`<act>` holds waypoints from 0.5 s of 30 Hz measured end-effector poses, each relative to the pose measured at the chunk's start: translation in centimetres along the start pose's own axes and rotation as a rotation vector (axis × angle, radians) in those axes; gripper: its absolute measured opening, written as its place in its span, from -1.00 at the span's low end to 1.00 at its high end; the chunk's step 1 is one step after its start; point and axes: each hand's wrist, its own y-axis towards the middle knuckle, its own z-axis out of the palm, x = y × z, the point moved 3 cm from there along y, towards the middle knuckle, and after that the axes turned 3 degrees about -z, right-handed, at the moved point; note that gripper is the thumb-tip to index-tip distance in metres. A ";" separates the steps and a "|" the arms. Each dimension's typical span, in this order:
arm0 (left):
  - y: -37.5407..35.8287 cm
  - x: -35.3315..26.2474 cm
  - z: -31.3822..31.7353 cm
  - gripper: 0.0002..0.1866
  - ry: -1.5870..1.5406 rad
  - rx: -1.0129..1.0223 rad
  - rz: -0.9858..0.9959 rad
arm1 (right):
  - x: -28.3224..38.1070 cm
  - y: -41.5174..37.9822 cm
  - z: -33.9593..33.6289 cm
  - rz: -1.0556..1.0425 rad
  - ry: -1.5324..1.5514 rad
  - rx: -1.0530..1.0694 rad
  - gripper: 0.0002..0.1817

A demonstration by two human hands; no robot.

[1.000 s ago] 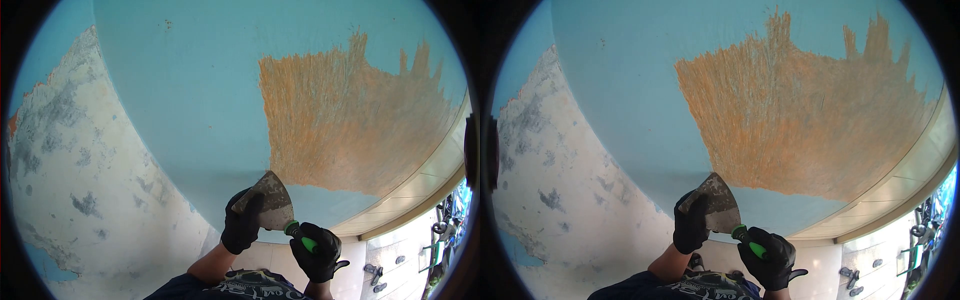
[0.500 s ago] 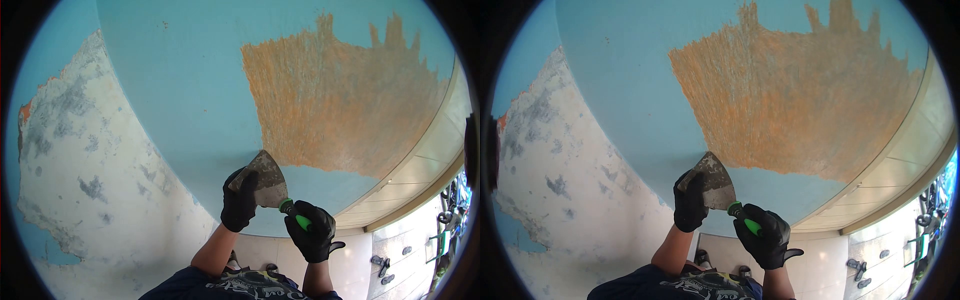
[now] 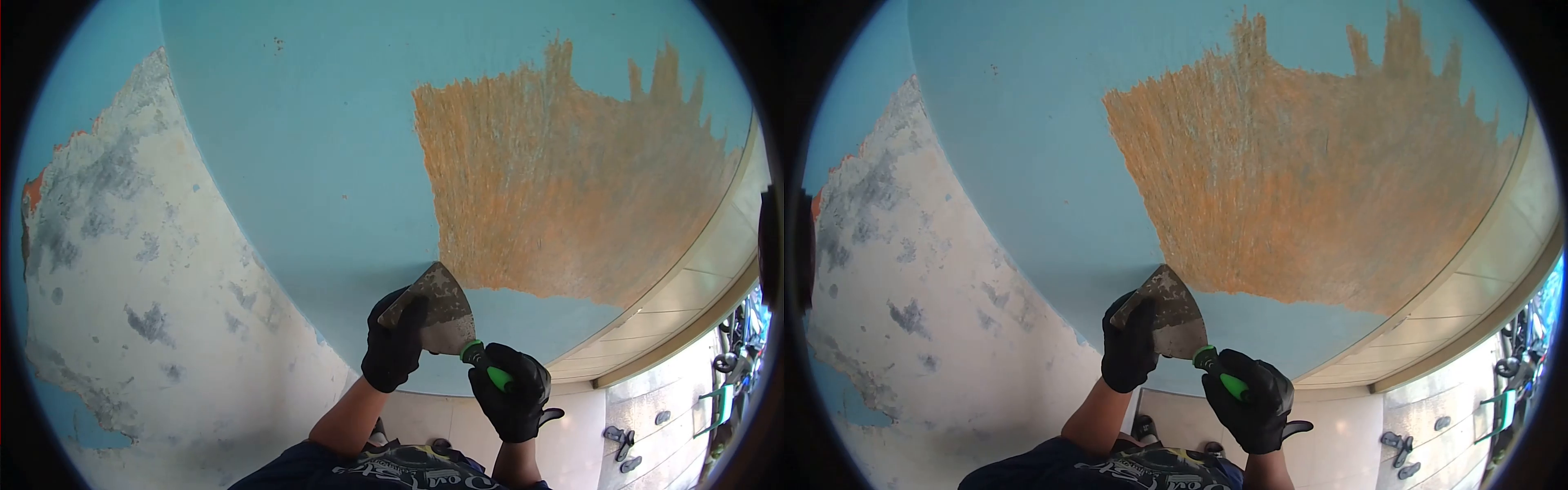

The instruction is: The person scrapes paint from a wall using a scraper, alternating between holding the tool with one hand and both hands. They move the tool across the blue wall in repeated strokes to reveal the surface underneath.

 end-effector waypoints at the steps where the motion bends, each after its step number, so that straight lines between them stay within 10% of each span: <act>1: 0.3 0.0 0.0 -0.77 0.025 -0.039 0.053 | -0.1 0.4 0.0 0.003 -0.003 0.006 -0.57; 2: 0.5 0.0 -0.2 -0.78 0.056 -0.077 0.102 | 0.3 1.2 0.2 -0.028 -0.025 -0.005 -0.56; 4: 1.5 -1.8 -0.8 -0.80 0.744 -0.138 0.858 | 1.1 2.7 0.5 -0.044 -0.047 -0.011 -0.56; 6: 0.6 -5.1 0.3 -0.76 1.101 -0.279 1.028 | 1.9 4.2 0.4 -0.091 0.065 -0.079 -0.55; 9: 0.4 -2.9 0.0 -0.73 0.103 -0.064 0.117 | 1.7 1.5 -0.4 -0.022 -0.037 -0.007 -0.54; 15: -0.7 -0.8 -0.1 -0.72 0.044 -0.002 -0.059 | 1.1 0.2 -0.4 0.103 0.005 0.013 -0.61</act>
